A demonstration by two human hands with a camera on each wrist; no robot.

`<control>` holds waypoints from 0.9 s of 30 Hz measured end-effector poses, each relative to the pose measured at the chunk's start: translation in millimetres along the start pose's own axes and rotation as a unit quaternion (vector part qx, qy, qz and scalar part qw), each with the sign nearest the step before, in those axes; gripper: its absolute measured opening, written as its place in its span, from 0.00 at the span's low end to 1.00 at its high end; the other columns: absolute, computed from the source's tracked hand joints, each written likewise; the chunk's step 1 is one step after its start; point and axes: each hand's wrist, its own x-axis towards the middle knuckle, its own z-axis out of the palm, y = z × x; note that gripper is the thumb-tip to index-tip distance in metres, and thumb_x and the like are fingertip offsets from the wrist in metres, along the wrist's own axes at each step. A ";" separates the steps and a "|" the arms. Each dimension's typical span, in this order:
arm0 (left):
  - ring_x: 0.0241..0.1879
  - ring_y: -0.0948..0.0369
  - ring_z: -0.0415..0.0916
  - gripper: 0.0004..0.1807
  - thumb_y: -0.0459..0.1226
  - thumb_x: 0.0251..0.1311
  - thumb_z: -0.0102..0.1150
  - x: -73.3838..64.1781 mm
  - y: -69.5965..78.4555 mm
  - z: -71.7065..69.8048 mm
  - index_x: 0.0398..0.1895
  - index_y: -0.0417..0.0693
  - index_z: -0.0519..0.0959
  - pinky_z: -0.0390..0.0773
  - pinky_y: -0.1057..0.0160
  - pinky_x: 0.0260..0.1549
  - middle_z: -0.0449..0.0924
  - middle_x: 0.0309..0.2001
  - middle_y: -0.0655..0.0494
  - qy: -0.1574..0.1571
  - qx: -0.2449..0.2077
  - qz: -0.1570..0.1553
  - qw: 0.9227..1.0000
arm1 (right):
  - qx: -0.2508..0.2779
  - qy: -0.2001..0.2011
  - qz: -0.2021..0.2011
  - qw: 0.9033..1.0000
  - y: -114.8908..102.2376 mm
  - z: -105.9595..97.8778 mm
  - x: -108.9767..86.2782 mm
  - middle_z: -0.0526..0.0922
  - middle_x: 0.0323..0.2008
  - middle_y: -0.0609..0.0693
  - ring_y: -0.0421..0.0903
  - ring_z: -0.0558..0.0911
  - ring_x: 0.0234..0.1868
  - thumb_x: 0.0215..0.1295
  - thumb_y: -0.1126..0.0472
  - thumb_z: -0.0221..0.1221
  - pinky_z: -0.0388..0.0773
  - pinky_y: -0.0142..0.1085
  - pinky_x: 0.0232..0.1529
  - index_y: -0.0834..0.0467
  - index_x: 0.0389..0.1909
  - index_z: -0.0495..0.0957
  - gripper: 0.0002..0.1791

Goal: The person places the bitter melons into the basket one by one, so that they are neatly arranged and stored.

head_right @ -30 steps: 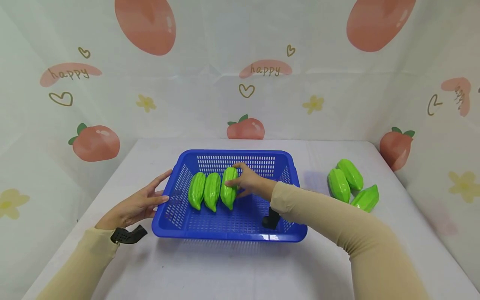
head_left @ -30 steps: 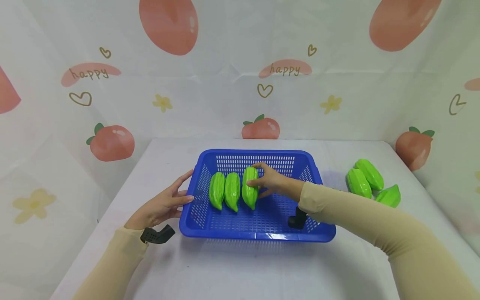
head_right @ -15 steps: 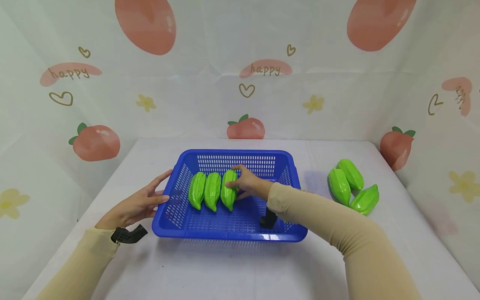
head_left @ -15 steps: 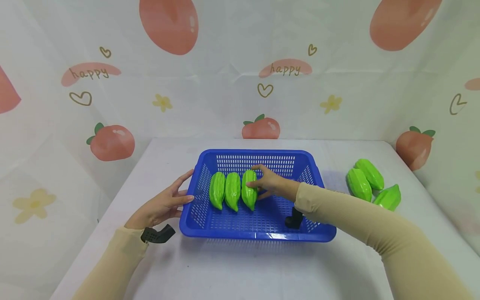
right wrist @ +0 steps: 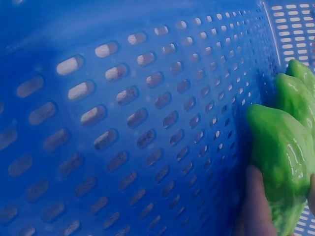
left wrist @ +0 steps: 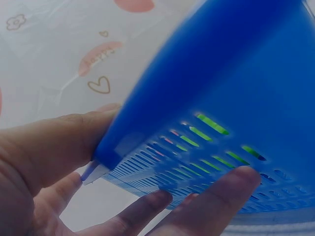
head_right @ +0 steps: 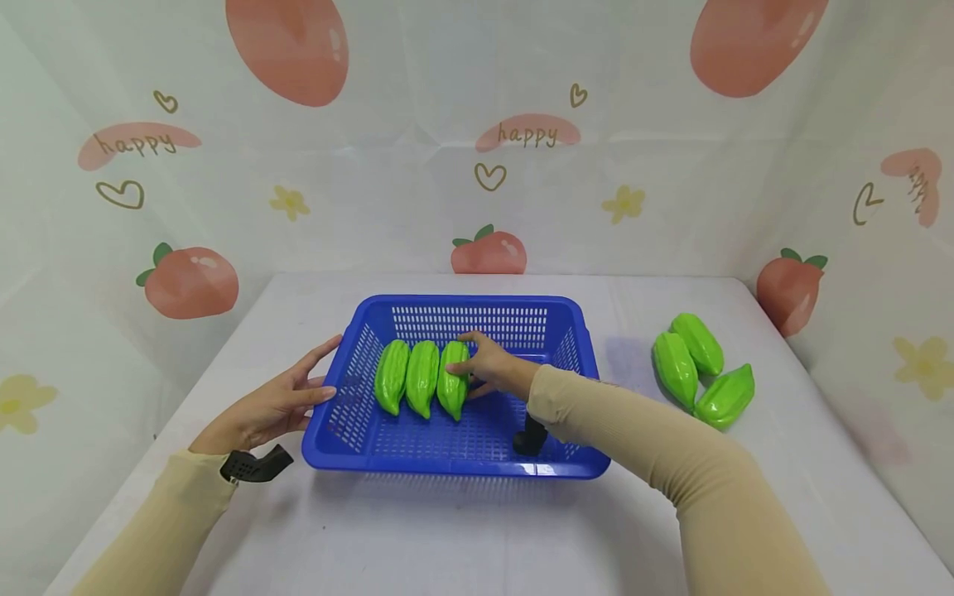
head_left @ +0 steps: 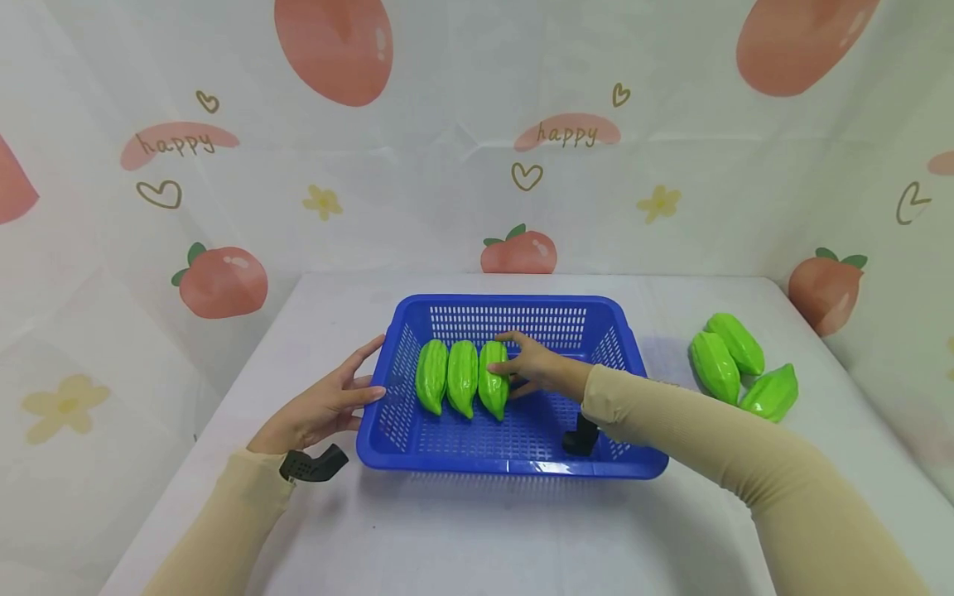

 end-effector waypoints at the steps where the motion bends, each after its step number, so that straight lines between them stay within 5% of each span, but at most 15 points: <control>1: 0.54 0.46 0.79 0.48 0.37 0.67 0.57 0.0 0.0 0.1 0.76 0.77 0.37 0.79 0.43 0.49 0.53 0.73 0.35 0.000 0.000 0.000 1.000 | 0.000 0.000 0.000 1.000 0.1 0.1 0.2 0.59 0.66 0.67 0.62 0.74 0.54 0.65 0.67 0.60 0.82 0.54 0.47 0.52 0.73 0.55 0.38; 27: 0.54 0.44 0.78 0.48 0.36 0.66 0.57 3.0 -2.5 1.2 0.75 0.80 0.39 0.79 0.42 0.48 0.55 0.72 0.36 0.013 -0.007 -0.004 1.000 | -0.016 0.002 0.017 1.000 0.5 -0.8 2.4 0.63 0.63 0.62 0.50 0.73 0.43 0.64 0.63 0.62 0.84 0.49 0.43 0.47 0.72 0.58 0.38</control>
